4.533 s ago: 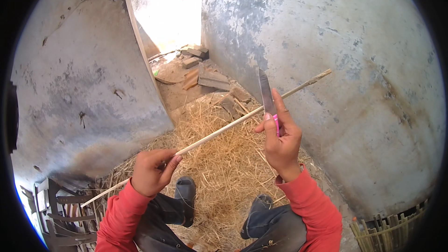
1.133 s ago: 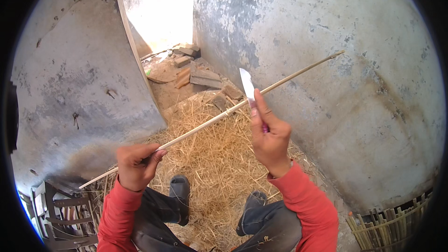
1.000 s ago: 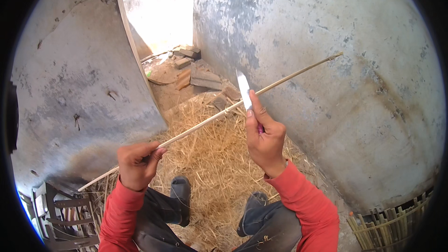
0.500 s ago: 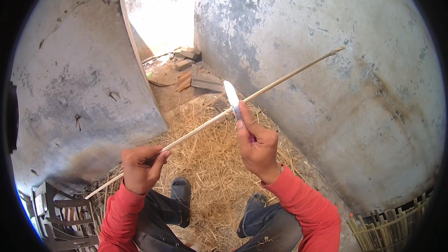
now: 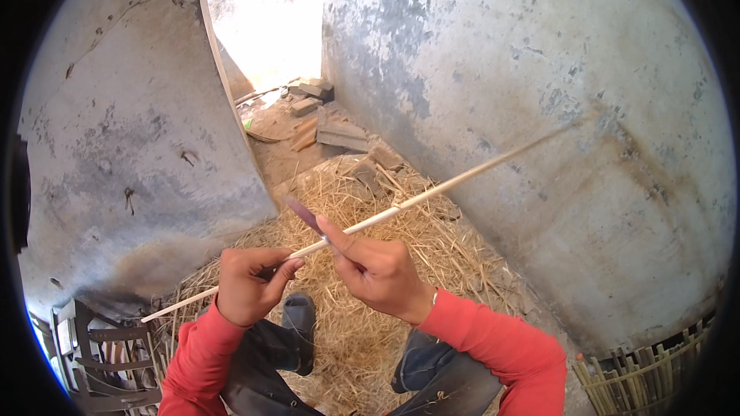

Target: The person is using a knife to shave a thin bamboo stick while holding it with their hands.

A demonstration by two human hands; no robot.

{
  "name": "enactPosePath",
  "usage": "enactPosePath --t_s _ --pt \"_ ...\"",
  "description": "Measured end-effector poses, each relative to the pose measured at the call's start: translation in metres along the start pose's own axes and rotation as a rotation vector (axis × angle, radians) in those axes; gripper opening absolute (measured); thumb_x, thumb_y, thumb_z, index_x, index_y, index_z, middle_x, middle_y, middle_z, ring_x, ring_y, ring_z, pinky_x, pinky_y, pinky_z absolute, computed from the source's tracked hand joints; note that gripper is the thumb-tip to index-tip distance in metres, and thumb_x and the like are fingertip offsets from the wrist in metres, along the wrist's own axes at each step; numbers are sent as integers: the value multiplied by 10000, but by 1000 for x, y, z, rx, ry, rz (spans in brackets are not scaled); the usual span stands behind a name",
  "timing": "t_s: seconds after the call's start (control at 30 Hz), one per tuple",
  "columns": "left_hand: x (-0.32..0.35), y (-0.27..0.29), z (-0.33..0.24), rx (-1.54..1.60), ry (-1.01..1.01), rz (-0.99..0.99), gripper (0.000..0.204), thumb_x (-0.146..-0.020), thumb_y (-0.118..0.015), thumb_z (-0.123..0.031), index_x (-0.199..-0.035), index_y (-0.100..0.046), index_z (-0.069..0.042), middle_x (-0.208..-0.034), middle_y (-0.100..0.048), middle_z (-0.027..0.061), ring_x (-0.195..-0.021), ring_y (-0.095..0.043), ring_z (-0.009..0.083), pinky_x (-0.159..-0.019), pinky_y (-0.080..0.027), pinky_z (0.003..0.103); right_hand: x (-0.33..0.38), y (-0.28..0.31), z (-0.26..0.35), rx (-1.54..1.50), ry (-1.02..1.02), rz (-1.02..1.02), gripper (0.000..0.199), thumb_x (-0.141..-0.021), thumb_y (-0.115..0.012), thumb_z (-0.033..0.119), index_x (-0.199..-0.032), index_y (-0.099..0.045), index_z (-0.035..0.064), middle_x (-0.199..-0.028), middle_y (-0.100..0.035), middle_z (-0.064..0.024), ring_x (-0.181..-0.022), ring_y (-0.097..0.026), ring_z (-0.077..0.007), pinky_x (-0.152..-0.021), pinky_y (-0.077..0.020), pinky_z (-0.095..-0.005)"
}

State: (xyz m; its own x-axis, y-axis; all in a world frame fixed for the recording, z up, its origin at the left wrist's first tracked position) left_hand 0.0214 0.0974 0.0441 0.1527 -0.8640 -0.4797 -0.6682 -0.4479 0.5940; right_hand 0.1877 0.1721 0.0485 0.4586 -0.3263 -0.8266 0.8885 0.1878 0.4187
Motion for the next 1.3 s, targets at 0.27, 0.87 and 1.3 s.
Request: enactPosePath --t_s 0.27,0.87,1.3 --pt "1 18 0 -63 -55 -148 83 -893 -831 -43 -960 -807 -1 -653 -678 124 -511 -601 157 -510 -451 291 -7 98 -71 70 -350 -384 464 -1070 -590 79 -1534 -586 81 -777 -522 114 -608 -357 2 -520 -309 -219" --pt "5 6 -11 -164 -125 -172 111 -868 -839 -53 -972 -803 -37 -714 -690 150 -547 -638 259 -527 -475 345 -9 18 -15 42 -186 5 475 -1028 -621 11 -1501 -615 64 -664 -535 106 -589 -393 -16 -514 -344 -242" --pt "18 22 -40 -494 -441 -347 223 -797 -860 -76 -1008 -796 -109 -804 -741 36 -604 -662 206 -509 -497 342 12 167 -107 132 -422 -593 441 -1067 -602 108 -1508 -619 123 -787 -523 107 -614 -325 -18 -523 -308 -237"
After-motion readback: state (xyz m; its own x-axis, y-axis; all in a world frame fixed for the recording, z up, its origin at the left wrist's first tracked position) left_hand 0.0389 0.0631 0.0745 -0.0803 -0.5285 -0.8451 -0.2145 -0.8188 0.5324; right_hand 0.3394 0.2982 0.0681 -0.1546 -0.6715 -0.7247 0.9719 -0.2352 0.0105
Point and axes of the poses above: each hand's wrist, its own x-axis away from the middle knuckle, its own y-axis out of the back of the hand, z = x × y, the point moved 10 cm from there along -x, towards the middle knuckle
